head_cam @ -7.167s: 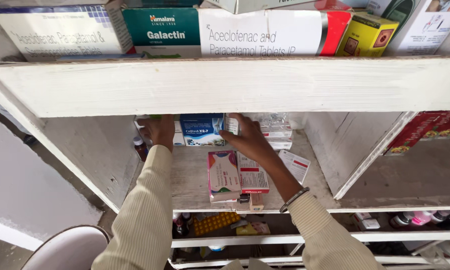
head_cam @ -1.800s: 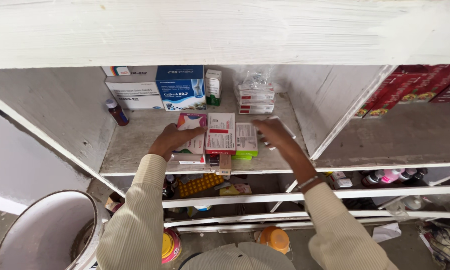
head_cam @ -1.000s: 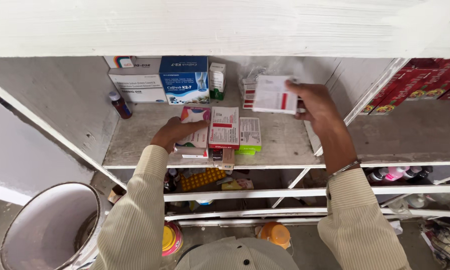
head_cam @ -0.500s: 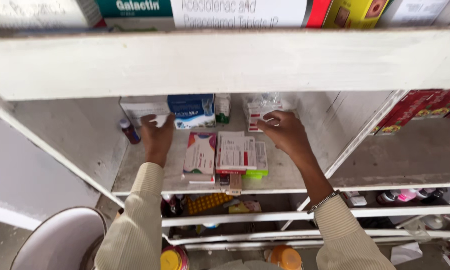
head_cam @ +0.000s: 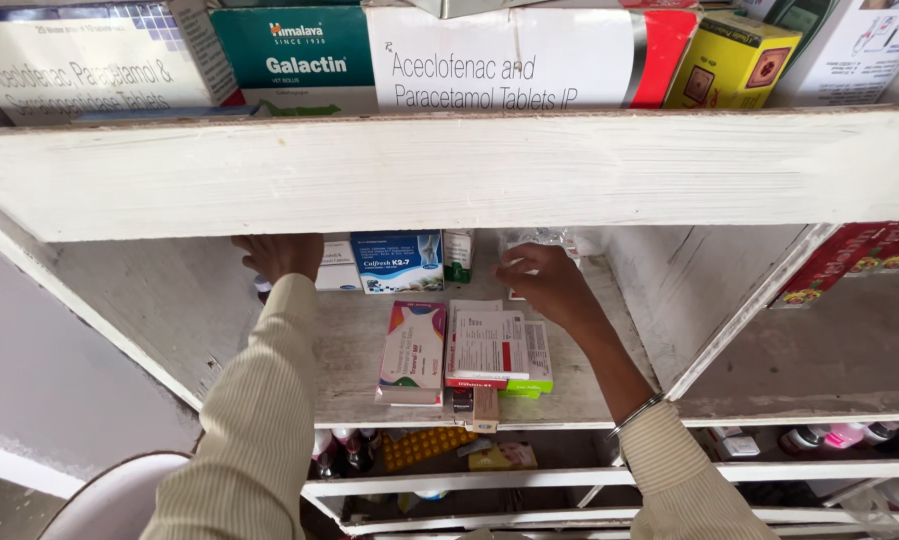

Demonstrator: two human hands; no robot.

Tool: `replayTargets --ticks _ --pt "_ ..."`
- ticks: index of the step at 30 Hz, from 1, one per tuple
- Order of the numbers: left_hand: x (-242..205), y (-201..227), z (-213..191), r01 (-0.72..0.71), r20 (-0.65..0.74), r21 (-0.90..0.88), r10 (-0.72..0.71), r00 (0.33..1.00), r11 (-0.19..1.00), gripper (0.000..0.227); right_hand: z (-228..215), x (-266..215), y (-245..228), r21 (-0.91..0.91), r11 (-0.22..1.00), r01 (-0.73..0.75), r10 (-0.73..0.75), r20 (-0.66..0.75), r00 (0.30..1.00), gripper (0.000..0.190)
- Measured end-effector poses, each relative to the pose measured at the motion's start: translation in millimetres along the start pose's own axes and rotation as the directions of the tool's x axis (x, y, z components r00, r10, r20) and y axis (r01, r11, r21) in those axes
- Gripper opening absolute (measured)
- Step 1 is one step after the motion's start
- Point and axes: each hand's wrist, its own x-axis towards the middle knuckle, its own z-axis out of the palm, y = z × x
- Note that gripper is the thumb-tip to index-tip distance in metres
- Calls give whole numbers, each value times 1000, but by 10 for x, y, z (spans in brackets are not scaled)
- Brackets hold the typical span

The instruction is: The person moves various medicine boxes and bottles between different shelves and pharmacy sections by hand.

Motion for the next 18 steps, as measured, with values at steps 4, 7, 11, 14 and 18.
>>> replayTargets --ticks 4,7,11,14,18 --pt "371 -176 313 -41 124 169 20 992 985 95 -46 18 21 11 1000 7 -6 -16 1000 50" --pt "554 -232 486 -40 140 267 2 990 963 90 -99 31 31 -54 998 -25 23 -40 999 50" --pt "764 -312 724 -59 170 249 17 985 967 89 -151 16 126 -20 1000 -23 22 -53 998 51" --pt "842 -311 780 -53 165 203 19 986 978 89 -161 37 174 -6 1000 -20 20 -47 999 51" --pt "805 -312 801 -53 147 137 33 989 989 88 -104 50 280 -12 1000 2 -2 -43 999 49"
